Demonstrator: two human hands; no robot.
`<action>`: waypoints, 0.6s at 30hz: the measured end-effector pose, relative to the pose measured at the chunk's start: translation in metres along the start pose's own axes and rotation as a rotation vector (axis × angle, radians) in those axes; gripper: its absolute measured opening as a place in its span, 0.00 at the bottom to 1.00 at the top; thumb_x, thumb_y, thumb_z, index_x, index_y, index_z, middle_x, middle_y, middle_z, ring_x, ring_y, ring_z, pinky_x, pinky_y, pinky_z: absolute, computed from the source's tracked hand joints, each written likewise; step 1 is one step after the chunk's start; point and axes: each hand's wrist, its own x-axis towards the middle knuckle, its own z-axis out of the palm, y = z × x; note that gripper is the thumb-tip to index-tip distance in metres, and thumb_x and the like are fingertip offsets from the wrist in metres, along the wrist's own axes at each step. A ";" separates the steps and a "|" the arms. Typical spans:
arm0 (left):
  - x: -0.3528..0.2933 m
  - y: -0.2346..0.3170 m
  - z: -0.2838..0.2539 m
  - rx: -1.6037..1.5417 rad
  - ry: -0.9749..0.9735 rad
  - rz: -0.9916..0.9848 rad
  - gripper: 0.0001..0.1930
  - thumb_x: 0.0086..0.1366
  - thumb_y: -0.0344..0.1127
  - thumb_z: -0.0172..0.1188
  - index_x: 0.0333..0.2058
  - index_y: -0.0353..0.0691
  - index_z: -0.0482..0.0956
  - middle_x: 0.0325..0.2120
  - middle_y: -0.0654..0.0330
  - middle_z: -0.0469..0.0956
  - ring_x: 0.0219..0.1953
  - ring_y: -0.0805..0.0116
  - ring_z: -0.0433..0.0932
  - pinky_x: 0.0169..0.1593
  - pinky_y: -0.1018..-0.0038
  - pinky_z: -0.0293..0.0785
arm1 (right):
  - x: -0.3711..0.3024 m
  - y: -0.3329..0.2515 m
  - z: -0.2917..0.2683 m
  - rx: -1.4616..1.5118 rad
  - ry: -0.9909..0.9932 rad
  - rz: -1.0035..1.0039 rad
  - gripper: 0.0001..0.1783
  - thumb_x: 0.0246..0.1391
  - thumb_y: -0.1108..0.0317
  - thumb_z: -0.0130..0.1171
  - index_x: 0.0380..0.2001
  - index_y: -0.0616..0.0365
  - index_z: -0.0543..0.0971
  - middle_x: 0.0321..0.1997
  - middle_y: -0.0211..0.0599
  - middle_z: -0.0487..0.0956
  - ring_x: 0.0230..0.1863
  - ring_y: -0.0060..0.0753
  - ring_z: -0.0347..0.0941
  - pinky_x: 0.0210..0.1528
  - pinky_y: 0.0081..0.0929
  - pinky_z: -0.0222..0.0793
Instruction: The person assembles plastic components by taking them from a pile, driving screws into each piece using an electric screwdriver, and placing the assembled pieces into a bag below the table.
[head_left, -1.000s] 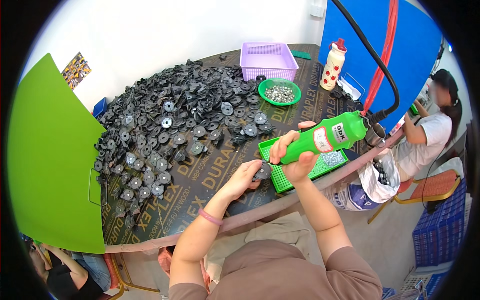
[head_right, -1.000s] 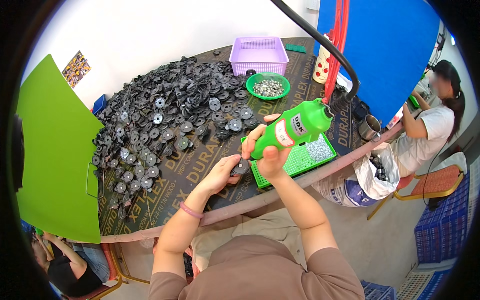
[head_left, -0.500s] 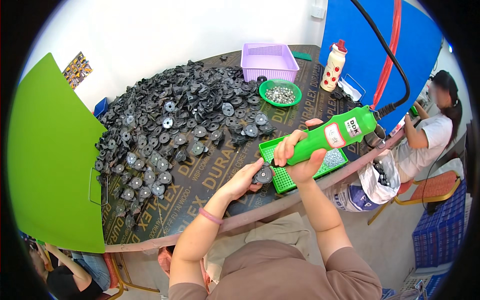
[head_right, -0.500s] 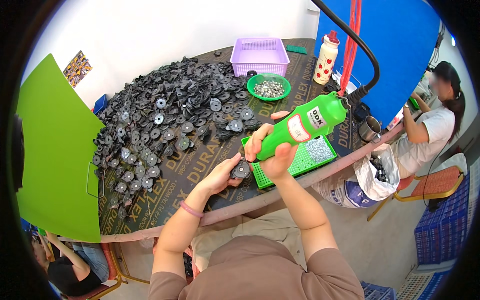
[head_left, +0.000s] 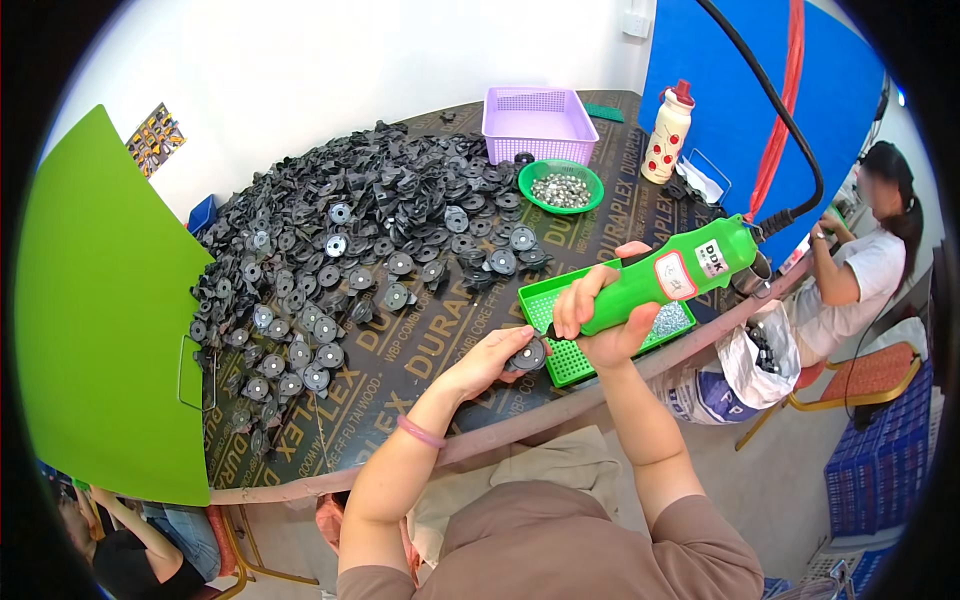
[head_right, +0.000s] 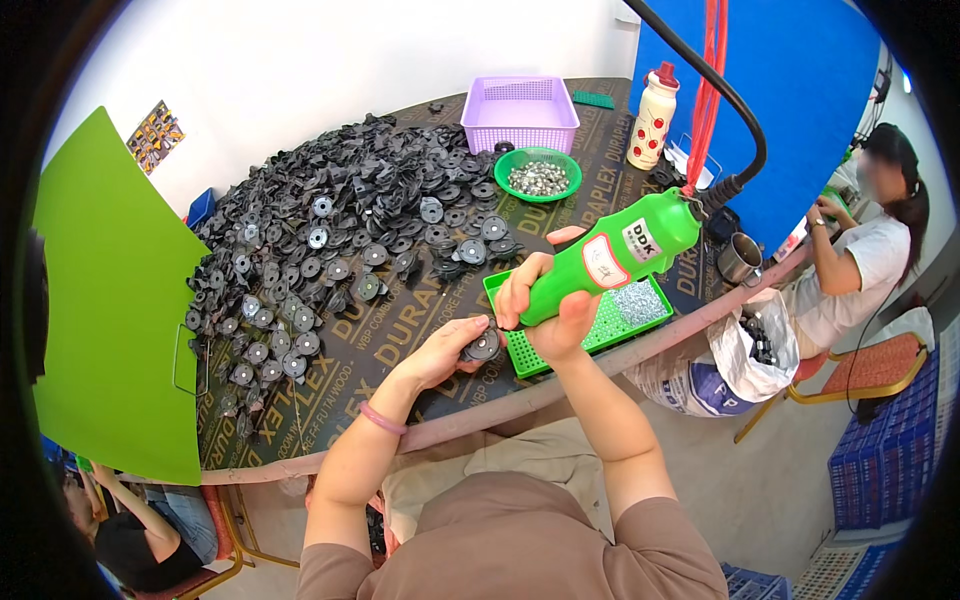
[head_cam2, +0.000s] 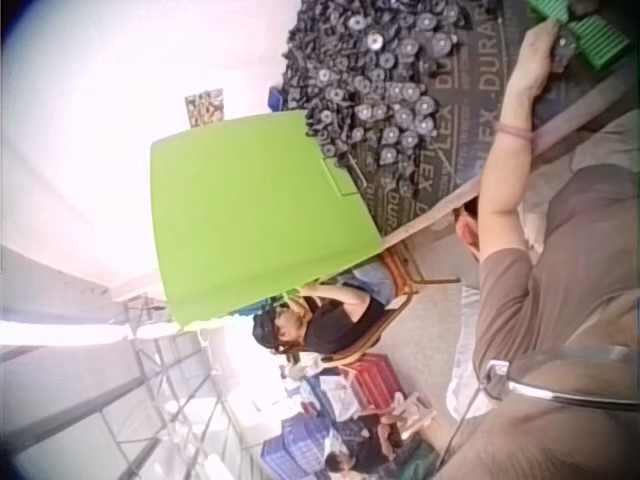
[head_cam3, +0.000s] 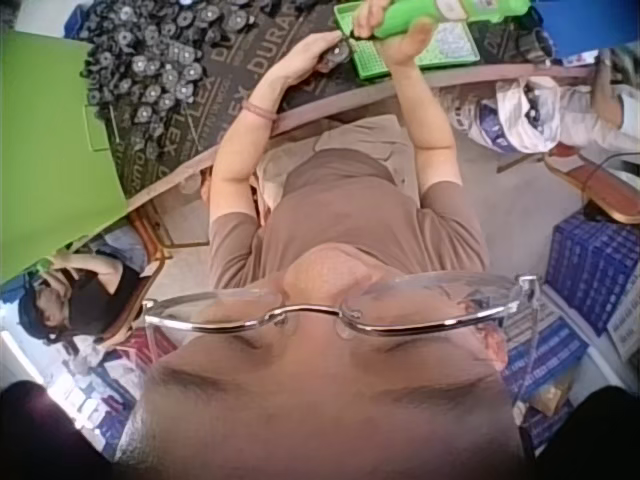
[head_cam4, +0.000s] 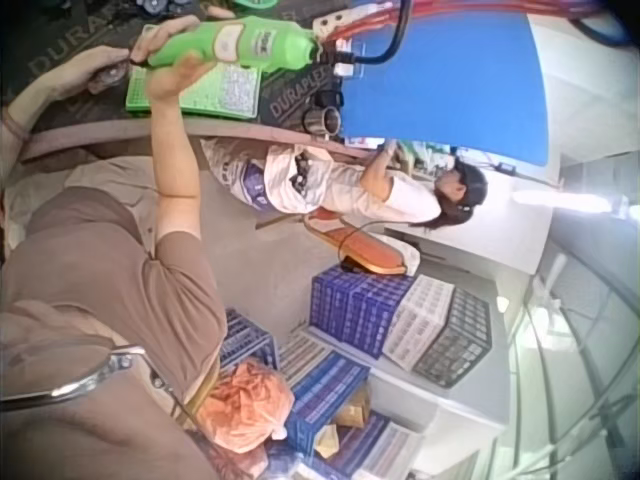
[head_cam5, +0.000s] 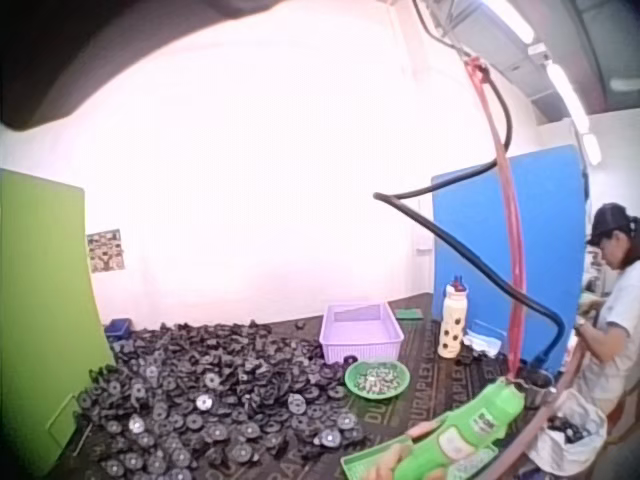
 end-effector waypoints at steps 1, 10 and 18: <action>0.000 -0.001 -0.001 0.000 0.000 0.000 0.19 0.67 0.47 0.42 0.33 0.37 0.74 0.15 0.70 0.62 0.15 0.81 0.54 0.19 0.83 0.47 | 0.000 -0.001 0.000 0.003 -0.013 -0.002 0.35 0.51 0.36 0.45 0.49 0.51 0.51 0.16 0.32 0.63 0.12 0.27 0.63 0.14 0.24 0.64; 0.001 -0.004 -0.003 0.003 -0.052 0.001 0.18 0.66 0.50 0.45 0.35 0.42 0.76 0.19 0.75 0.68 0.20 0.87 0.60 0.21 0.90 0.54 | 0.000 -0.001 -0.002 0.010 -0.028 0.010 0.35 0.51 0.36 0.45 0.49 0.51 0.51 0.16 0.32 0.63 0.12 0.28 0.63 0.14 0.24 0.63; 0.003 -0.005 -0.001 -0.013 0.004 0.031 0.18 0.67 0.48 0.43 0.35 0.39 0.74 0.17 0.69 0.64 0.16 0.82 0.55 0.20 0.84 0.49 | 0.000 -0.007 0.003 -0.013 0.000 -0.020 0.36 0.50 0.34 0.44 0.49 0.50 0.51 0.16 0.32 0.64 0.12 0.27 0.63 0.13 0.24 0.63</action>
